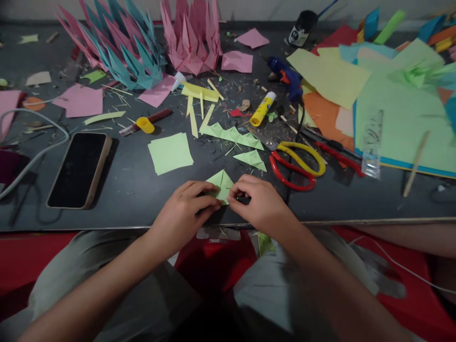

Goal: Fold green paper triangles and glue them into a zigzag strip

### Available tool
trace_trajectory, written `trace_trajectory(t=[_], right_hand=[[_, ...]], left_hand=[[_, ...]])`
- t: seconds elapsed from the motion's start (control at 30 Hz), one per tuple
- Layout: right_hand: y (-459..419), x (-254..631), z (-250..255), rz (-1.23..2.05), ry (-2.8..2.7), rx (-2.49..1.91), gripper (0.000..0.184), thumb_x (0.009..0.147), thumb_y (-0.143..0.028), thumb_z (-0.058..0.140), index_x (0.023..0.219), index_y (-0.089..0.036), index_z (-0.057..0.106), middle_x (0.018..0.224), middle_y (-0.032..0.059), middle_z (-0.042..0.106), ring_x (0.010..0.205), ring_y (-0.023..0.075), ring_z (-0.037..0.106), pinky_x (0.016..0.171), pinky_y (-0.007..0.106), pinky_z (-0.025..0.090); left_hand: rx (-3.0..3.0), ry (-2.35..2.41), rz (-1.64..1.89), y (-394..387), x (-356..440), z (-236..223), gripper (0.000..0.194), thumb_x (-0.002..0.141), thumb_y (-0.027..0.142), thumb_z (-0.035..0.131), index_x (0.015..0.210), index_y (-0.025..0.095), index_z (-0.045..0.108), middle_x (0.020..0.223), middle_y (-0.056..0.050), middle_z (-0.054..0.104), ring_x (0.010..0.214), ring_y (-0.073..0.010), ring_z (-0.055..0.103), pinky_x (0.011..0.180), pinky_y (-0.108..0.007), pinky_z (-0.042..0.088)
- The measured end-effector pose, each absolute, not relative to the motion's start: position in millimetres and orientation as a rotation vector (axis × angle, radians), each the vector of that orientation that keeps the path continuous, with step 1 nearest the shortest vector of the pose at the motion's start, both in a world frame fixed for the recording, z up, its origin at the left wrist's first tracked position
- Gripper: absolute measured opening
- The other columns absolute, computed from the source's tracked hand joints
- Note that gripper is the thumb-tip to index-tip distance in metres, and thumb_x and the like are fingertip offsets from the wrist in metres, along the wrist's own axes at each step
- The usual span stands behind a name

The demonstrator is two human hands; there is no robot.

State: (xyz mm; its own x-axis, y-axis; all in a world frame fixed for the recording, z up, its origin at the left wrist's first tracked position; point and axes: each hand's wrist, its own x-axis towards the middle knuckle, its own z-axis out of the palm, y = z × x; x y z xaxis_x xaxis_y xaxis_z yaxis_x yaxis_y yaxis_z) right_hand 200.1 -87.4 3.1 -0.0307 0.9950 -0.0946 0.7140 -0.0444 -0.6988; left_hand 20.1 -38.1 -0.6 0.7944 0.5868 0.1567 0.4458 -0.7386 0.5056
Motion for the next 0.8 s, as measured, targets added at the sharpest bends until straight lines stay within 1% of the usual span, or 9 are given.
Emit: trace_trajectory(t=[0.1,0.17,0.27,0.33,0.43,0.53,0.7,0.8], right_hand=[[-87,199,3,0.833,-1.782,-1.808,0.007,0.073,-0.017,0.058,0.066,-0.019,0.059,0.070,-0.0005,0.055,0.063,0.0104,0.050,0.059,0.023,0.040],[-86,199,3,0.828,-1.783,-1.818,0.007,0.073,-0.016,0.058,0.066,-0.018,0.058,0.069,-0.0007,0.054,0.062,0.0102,0.050,0.059,0.023,0.039],[-85,199,4,0.820,-1.807,-1.827,0.008,0.073,-0.017,0.058,0.066,-0.019,0.056,0.069,-0.0009,0.053,0.062,0.0102,0.049,0.059,0.023,0.039],[-86,200,4,0.814,-1.833,-1.824,0.010,0.074,-0.019,0.060,0.066,-0.019,0.053,0.070,-0.0009,0.051,0.063,0.0107,0.048,0.059,0.024,0.039],[-87,204,4,0.806,-1.852,-1.823,0.015,0.075,-0.025,0.062,0.069,-0.021,0.048,0.070,-0.0010,0.050,0.063,0.0115,0.046,0.059,0.024,0.039],[-88,210,4,0.836,-1.844,-1.832,0.016,0.075,-0.024,0.062,0.073,-0.022,0.046,0.071,-0.0009,0.050,0.063,0.0121,0.046,0.058,0.024,0.040],[-87,219,7,0.903,-1.892,-1.783,0.011,0.077,-0.020,0.059,0.075,-0.022,0.048,0.074,-0.0004,0.052,0.066,0.0121,0.048,0.061,0.024,0.043],[-88,219,8,0.899,-1.933,-1.736,0.004,0.079,-0.021,0.056,0.078,-0.021,0.052,0.079,0.0010,0.055,0.069,0.0125,0.051,0.063,0.025,0.044]], left_hand=[[2.775,0.716,0.316,-46,19,6,0.013,0.084,0.017,0.054,0.093,0.018,0.064,0.102,-0.003,0.064,0.095,-0.0223,0.055,0.070,-0.033,0.047],[2.897,0.696,0.285,-53,19,9,0.019,0.084,0.016,0.052,0.101,0.015,0.062,0.105,-0.005,0.064,0.097,-0.0234,0.056,0.068,-0.033,0.048],[2.986,0.746,0.295,-65,20,9,0.026,0.084,0.012,0.049,0.107,0.009,0.060,0.114,-0.008,0.062,0.105,-0.0252,0.054,0.071,-0.034,0.049],[2.999,0.787,0.287,-70,21,7,0.030,0.083,0.010,0.047,0.110,0.007,0.059,0.119,-0.010,0.059,0.108,-0.0258,0.053,0.073,-0.035,0.049],[2.984,0.806,0.263,-73,21,6,0.032,0.082,0.009,0.046,0.112,0.007,0.058,0.121,-0.009,0.058,0.110,-0.0254,0.052,0.073,-0.034,0.049],[2.953,0.799,0.256,-71,20,8,0.032,0.081,0.010,0.047,0.112,0.008,0.058,0.121,-0.008,0.058,0.110,-0.0246,0.053,0.072,-0.034,0.049],[2.849,0.718,0.268,-56,15,8,0.028,0.082,0.013,0.048,0.108,0.014,0.059,0.119,-0.006,0.060,0.107,-0.0238,0.053,0.072,-0.034,0.048],[2.697,0.609,0.307,-41,9,4,0.026,0.084,0.013,0.047,0.107,0.017,0.059,0.114,-0.004,0.062,0.101,-0.0198,0.055,0.079,-0.033,0.047]])
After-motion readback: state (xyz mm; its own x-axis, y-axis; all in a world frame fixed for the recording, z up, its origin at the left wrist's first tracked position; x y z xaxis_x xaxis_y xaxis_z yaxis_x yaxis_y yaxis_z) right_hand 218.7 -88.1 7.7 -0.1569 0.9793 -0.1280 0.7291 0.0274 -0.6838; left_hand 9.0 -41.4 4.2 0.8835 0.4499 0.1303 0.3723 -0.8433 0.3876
